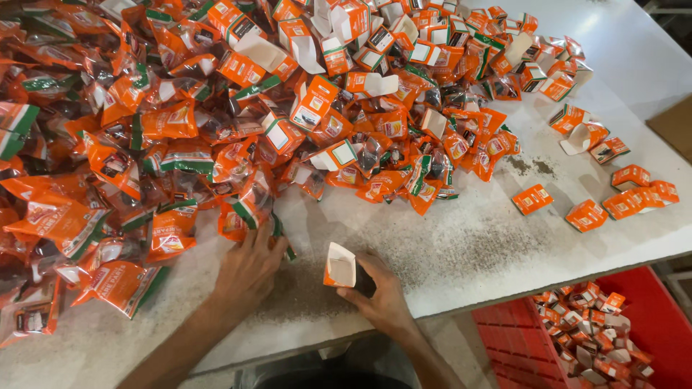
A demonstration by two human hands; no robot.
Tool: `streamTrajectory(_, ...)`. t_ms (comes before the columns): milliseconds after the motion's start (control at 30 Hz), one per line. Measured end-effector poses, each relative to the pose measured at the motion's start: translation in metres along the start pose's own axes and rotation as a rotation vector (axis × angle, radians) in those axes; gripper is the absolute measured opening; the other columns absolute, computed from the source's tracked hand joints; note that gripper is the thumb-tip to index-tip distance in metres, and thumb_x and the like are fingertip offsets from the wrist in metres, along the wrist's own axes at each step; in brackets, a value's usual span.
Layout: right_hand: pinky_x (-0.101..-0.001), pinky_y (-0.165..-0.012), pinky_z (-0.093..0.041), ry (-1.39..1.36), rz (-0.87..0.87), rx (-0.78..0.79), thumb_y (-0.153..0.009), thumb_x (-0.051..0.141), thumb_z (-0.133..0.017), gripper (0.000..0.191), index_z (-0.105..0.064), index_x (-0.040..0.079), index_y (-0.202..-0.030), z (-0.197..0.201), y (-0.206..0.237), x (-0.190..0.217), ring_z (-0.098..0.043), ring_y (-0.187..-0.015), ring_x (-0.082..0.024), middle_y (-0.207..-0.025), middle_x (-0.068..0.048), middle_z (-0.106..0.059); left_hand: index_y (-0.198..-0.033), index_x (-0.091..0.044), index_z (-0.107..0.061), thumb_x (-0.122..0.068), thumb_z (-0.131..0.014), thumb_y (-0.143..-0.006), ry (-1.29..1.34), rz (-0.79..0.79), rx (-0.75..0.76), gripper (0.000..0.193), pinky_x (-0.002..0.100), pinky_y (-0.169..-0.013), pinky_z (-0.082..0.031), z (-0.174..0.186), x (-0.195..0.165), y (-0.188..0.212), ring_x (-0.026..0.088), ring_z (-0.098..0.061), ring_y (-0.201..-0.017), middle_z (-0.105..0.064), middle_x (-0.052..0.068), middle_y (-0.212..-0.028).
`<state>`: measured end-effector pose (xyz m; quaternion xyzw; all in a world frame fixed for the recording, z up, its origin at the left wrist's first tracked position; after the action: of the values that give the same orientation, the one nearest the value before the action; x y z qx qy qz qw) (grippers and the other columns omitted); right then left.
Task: The person repeatedly picks small orange packets from a large pile on a table, places each packet into a small open box, and closes the box. The closed boxes are set aside on the table. The person handles items one at a time throughout the clip.
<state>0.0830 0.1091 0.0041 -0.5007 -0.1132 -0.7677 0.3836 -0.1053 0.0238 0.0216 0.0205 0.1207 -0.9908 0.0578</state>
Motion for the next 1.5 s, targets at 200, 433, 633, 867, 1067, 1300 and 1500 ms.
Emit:
streamTrajectory(200,-0.0380,-0.096,-0.051,-0.006,0.000,-0.020,-0.071,0.017,-0.090,0.053,-0.068,0.002,-0.117,0.005,0.000,0.001,-0.068,-0.111,-0.030,-0.117,-0.013,-0.069,-0.096,-0.003,-0.055,-0.002,-0.070,-0.075,0.400,-0.069,-0.427,0.025,0.040,-0.079,-0.060,0.022,-0.015,0.016,0.034,-0.068,-0.105,-0.049,0.031,-0.146)
streamTrajectory(433,-0.0417,-0.094,-0.052,0.177,-0.002,-0.114,-0.063,0.016,-0.092,0.051,-0.072,0.003,-0.108,0.004,-0.001,-0.013,-0.066,-0.110,-0.033,-0.115,-0.013,-0.070,-0.097,-0.004,-0.047,-0.009,-0.079,-0.087,0.781,-0.548,-0.705,0.035,0.046,-0.089,-0.061,0.047,-0.050,0.044,0.035,-0.069,-0.111,-0.062,0.024,-0.126)
streamTrajectory(633,-0.0425,-0.092,-0.052,0.162,0.060,-0.112,-0.062,0.013,-0.091,0.052,-0.071,0.003,-0.109,0.005,0.000,-0.010,-0.065,-0.108,-0.035,-0.113,-0.014,-0.070,-0.101,0.003,-0.053,-0.008,-0.070,-0.066,0.418,-0.726,-0.659,0.041,0.055,-0.096,-0.060,0.021,-0.087,0.033,0.045,-0.067,-0.116,-0.066,0.025,-0.116)
streamTrajectory(867,-0.0431,-0.092,-0.052,0.153,0.034,-0.100,-0.063,0.014,-0.091,0.055,-0.070,0.002,-0.112,0.008,-0.001,-0.007,-0.065,-0.106,-0.036,-0.113,-0.015,-0.070,-0.122,0.000,-0.059,-0.011,-0.071,-0.081,0.197,-0.659,-0.562,0.045,0.062,-0.117,-0.041,0.030,-0.088,0.036,0.038,-0.056,-0.134,-0.066,0.017,-0.124)
streamTrajectory(1067,-0.0444,-0.093,-0.052,0.179,0.095,-0.123,-0.061,0.016,-0.091,0.057,-0.067,0.000,-0.110,0.008,0.000,0.000,-0.064,-0.109,-0.038,-0.114,-0.016,-0.068,-0.125,0.000,-0.065,-0.023,-0.075,-0.081,0.254,-0.506,-0.358,0.051,0.067,-0.113,-0.032,0.025,-0.096,0.009,0.038,-0.045,-0.133,-0.060,0.018,-0.123)
streamTrajectory(1300,-0.0444,-0.087,-0.053,0.151,0.087,-0.130,-0.065,0.018,-0.091,0.056,-0.068,0.001,-0.113,0.007,-0.001,0.007,-0.065,-0.105,-0.037,-0.111,-0.015,-0.068,-0.100,-0.007,-0.073,-0.012,-0.078,-0.076,0.550,-0.106,-0.292,0.025,0.058,-0.109,-0.037,0.014,-0.075,-0.009,0.045,-0.041,-0.132,-0.049,0.017,-0.127)
streamTrajectory(1500,-0.0447,-0.086,-0.052,0.170,0.108,-0.122,-0.070,0.020,-0.090,0.056,-0.066,-0.002,-0.116,0.006,0.001,0.010,-0.064,-0.104,-0.038,-0.112,-0.016,-0.067,-0.122,0.001,-0.050,-0.019,-0.075,-0.082,1.146,0.235,-0.131,0.051,0.040,-0.074,-0.055,-0.036,-0.049,-0.020,0.028,-0.068,-0.085,-0.059,0.016,-0.115)
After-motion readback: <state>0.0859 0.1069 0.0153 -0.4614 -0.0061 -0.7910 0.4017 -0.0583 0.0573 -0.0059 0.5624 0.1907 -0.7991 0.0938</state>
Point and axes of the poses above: each hand's wrist, its own y-axis away from the middle knuckle, its own z-axis out of the back of the hand, x = y × z, the point moved 9 cm from there along -y, towards the middle knuckle
